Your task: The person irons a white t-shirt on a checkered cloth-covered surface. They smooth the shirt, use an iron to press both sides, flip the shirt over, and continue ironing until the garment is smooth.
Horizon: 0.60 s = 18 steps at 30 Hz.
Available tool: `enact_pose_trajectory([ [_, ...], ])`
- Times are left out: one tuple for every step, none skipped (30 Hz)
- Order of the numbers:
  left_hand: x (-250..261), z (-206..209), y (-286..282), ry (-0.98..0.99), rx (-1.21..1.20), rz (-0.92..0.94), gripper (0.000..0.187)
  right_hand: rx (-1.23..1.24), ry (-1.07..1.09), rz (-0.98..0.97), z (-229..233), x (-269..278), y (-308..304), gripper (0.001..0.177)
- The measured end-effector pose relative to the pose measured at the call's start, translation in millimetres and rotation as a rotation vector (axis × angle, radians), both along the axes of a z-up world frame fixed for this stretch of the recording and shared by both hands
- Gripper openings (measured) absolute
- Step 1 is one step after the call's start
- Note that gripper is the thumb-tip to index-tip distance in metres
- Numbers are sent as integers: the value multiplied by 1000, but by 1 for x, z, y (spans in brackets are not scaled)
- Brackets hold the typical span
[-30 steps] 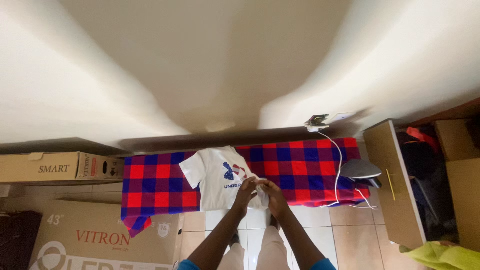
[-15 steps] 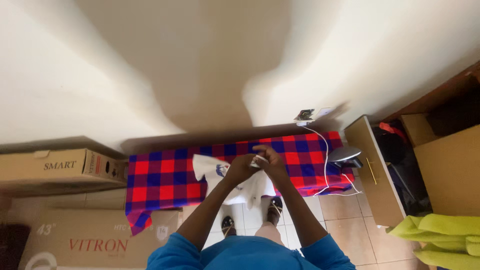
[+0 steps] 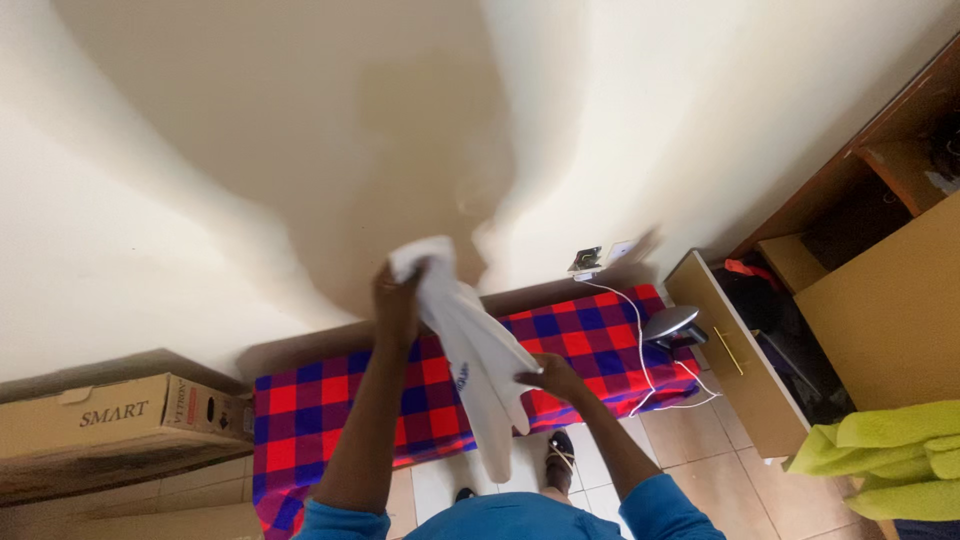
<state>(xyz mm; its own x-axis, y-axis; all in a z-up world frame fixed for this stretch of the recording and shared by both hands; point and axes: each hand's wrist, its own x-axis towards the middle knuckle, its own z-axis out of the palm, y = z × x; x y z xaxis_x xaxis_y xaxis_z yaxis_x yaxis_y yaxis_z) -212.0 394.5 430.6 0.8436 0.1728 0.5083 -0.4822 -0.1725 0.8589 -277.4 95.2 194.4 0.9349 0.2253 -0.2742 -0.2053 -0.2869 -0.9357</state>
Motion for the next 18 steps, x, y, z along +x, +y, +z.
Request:
enact_pose_trajectory([
  [1, 5, 13, -4, -41, 40, 42, -27, -3, -27, -5, 1, -6, 50],
  [2, 9, 25, -14, -78, 80, 43, -133, 18, -67, -7, 3, -14, 52],
  [3, 11, 36, -24, -114, 118, 44, -240, 38, -106, -5, 7, -24, 56],
  [2, 11, 48, -25, -133, 147, 46, -348, 58, -146, -3, 13, -33, 59],
  [0, 8, 57, -23, -150, 166, 47, -521, -68, -128, 0, 16, -41, 56],
  [-2, 3, 66, -18, -165, 187, 48, -693, -195, -108, 4, 19, -48, 54],
  [-1, -1, 72, -7, -158, 185, 49, -865, -327, -89, 10, 25, -54, 51],
  [-1, -7, 75, 2, -145, 183, 50, -791, -392, -123, 17, 29, -57, 53],
  [0, -15, 79, 20, -127, 175, 52, -718, -457, -156, 26, 32, -57, 54],
  [1, -23, 82, 50, -71, 139, 53, -644, -521, -189, 37, 34, -55, 56],
  [0, -33, 85, 90, 6, 87, 54, -540, -467, -200, 49, 35, -49, 51],
  [-1, -43, 84, 122, 83, 36, 55, -436, -412, -211, 63, 36, -40, 46],
  [-2, -51, 83, 164, 194, -54, 57, -333, -360, -218, 79, 38, -28, 41],
  [-4, -60, 80, 200, 315, -156, 58, -245, -421, -187, 95, 37, -15, 40],
  [-6, -66, 77, 235, 442, -266, 59, -156, -480, -154, 111, 35, -2, 39],
  [-9, -72, 72, 233, 526, -356, 60, -68, -538, -120, 126, 33, 10, 39],
  [-13, -75, 64, 228, 617, -447, 61, -61, -511, -64, 142, 32, 21, 36],
  [-17, -77, 55, 215, 702, -537, 63, -55, -483, -8, 157, 31, 32, 33],
])
